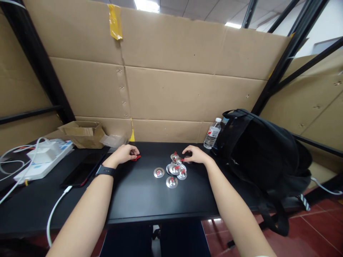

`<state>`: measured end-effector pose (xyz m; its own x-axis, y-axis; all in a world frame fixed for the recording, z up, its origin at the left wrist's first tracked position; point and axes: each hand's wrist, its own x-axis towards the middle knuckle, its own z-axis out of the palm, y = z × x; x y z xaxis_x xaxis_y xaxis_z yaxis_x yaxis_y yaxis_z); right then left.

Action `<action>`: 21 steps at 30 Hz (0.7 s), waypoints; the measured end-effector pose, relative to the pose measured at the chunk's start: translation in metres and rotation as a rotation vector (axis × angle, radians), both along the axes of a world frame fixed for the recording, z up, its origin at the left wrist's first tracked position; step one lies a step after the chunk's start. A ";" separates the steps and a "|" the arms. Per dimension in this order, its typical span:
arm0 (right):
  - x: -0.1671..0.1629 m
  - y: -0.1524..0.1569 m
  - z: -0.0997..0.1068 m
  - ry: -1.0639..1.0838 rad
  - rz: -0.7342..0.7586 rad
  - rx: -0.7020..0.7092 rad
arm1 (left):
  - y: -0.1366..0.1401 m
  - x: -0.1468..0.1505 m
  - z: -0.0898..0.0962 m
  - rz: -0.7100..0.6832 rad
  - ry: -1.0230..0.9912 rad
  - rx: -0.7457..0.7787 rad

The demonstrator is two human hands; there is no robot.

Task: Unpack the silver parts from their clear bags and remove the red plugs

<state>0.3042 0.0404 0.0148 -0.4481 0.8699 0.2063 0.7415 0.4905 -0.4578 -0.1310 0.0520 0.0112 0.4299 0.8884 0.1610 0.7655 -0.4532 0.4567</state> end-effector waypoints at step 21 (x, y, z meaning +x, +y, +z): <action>-0.024 -0.017 0.011 -0.118 0.137 -0.148 | -0.022 0.049 0.013 -0.144 0.002 0.203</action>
